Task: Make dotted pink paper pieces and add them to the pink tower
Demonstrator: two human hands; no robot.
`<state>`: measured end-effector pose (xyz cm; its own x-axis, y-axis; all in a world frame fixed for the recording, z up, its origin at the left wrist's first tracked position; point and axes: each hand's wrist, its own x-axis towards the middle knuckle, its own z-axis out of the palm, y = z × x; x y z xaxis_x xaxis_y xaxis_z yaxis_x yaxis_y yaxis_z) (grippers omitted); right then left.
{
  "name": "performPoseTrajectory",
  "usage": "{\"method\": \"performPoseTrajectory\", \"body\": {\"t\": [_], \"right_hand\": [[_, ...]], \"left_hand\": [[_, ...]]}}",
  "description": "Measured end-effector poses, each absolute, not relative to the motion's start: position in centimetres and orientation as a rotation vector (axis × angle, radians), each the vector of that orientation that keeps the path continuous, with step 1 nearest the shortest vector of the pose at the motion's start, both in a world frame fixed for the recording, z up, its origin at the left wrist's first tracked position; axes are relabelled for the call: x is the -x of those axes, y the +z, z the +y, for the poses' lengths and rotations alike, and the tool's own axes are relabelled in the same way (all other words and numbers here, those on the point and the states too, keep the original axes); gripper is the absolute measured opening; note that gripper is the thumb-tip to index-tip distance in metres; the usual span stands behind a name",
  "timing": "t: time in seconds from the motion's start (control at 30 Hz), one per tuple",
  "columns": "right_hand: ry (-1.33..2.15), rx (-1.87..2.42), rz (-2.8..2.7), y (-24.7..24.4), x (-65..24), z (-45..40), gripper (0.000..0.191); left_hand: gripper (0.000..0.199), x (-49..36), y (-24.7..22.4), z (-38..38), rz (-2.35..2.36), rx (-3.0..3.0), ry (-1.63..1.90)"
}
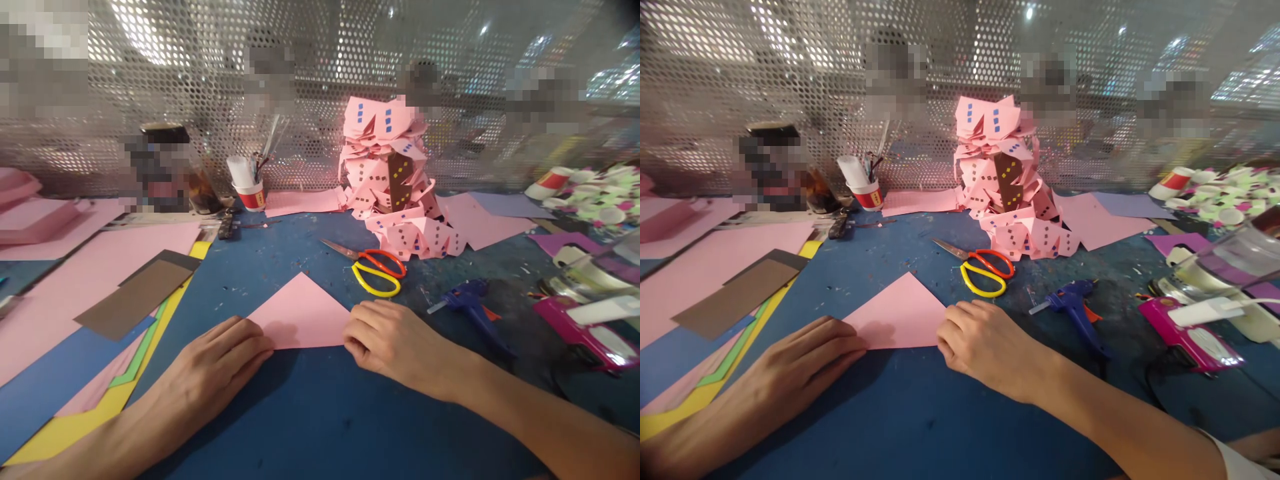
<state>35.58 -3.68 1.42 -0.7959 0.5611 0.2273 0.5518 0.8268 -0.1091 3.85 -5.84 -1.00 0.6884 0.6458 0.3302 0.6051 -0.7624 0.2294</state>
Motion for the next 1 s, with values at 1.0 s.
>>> {"method": "performPoseTrajectory", "body": {"t": [1.0], "right_hand": [[0.368,0.962,-2.764,2.2,-36.2,-3.6,0.009]], "left_hand": [[0.016,-2.9,1.7,-5.8,1.268,-2.573,0.287]]}}
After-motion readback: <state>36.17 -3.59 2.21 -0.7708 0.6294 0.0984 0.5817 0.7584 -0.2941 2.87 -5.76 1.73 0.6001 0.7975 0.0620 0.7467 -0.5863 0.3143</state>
